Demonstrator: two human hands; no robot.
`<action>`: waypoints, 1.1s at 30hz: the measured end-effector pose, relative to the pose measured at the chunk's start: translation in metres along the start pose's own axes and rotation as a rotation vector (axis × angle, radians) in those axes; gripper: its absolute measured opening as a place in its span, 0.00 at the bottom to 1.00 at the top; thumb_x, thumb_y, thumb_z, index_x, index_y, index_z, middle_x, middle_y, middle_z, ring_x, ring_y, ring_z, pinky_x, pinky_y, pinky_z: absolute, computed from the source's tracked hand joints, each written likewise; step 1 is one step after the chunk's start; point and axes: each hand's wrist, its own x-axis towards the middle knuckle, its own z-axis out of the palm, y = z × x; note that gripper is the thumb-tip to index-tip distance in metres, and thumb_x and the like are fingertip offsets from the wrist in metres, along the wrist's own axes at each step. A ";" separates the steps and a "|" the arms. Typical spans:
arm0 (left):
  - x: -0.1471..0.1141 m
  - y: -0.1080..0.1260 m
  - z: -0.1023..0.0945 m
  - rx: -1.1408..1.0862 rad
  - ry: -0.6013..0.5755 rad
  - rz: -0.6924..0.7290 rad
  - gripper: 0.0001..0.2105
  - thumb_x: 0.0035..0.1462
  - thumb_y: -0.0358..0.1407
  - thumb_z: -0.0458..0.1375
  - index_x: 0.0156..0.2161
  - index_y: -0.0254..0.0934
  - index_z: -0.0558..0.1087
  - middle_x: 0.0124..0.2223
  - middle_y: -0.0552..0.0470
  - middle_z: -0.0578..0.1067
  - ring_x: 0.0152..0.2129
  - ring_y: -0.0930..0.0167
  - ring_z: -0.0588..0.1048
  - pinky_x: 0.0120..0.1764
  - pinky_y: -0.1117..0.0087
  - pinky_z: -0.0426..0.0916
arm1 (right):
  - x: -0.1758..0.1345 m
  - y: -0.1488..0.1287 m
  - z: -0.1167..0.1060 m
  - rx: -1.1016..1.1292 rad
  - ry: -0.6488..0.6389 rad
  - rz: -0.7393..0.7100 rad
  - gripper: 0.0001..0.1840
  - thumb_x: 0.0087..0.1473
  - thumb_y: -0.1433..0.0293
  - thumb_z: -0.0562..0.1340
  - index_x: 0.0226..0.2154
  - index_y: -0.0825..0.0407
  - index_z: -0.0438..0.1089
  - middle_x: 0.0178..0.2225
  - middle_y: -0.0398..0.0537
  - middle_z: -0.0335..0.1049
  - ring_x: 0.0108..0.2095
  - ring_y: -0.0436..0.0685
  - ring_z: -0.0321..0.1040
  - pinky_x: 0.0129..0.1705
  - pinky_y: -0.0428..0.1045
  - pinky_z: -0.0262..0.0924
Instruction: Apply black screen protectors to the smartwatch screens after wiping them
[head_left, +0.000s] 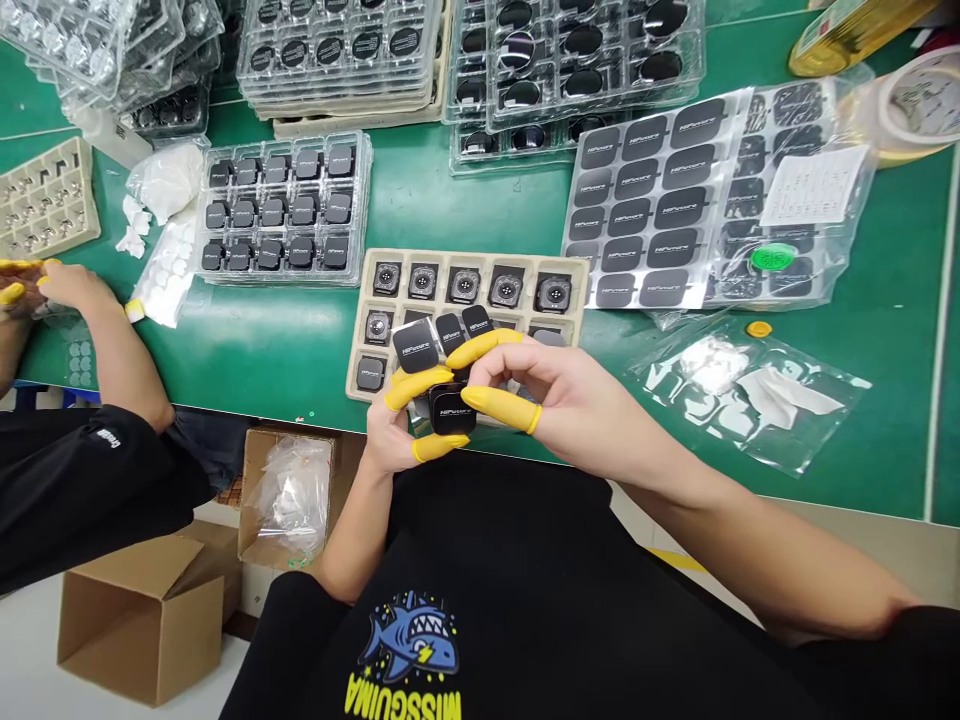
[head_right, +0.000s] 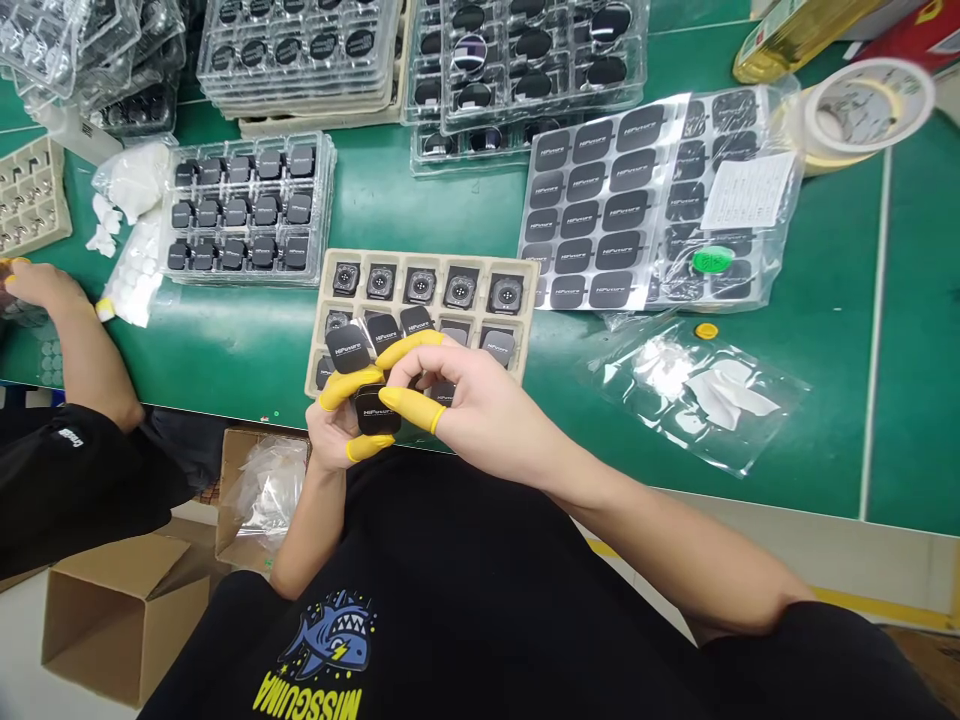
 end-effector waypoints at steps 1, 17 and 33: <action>0.000 0.000 0.000 -0.003 0.000 0.001 0.32 0.56 0.55 0.78 0.63 0.48 0.83 0.55 0.46 0.88 0.52 0.58 0.87 0.57 0.56 0.83 | 0.000 0.000 0.000 -0.001 -0.001 0.000 0.12 0.60 0.57 0.74 0.33 0.47 0.80 0.41 0.50 0.79 0.40 0.59 0.73 0.43 0.55 0.70; 0.000 0.002 0.000 -0.026 0.011 -0.004 0.30 0.56 0.52 0.79 0.62 0.47 0.83 0.56 0.46 0.87 0.53 0.58 0.87 0.59 0.57 0.82 | -0.003 0.008 0.004 -0.151 0.040 -0.103 0.05 0.66 0.63 0.68 0.38 0.47 0.78 0.43 0.49 0.80 0.42 0.60 0.73 0.45 0.55 0.69; -0.001 0.006 -0.003 0.035 -0.034 0.032 0.35 0.50 0.54 0.81 0.62 0.48 0.84 0.53 0.45 0.88 0.49 0.58 0.88 0.54 0.59 0.84 | -0.009 0.008 0.013 -0.247 -0.147 0.107 0.30 0.64 0.38 0.67 0.42 0.45 0.64 0.23 0.31 0.53 0.24 0.51 0.48 0.26 0.48 0.48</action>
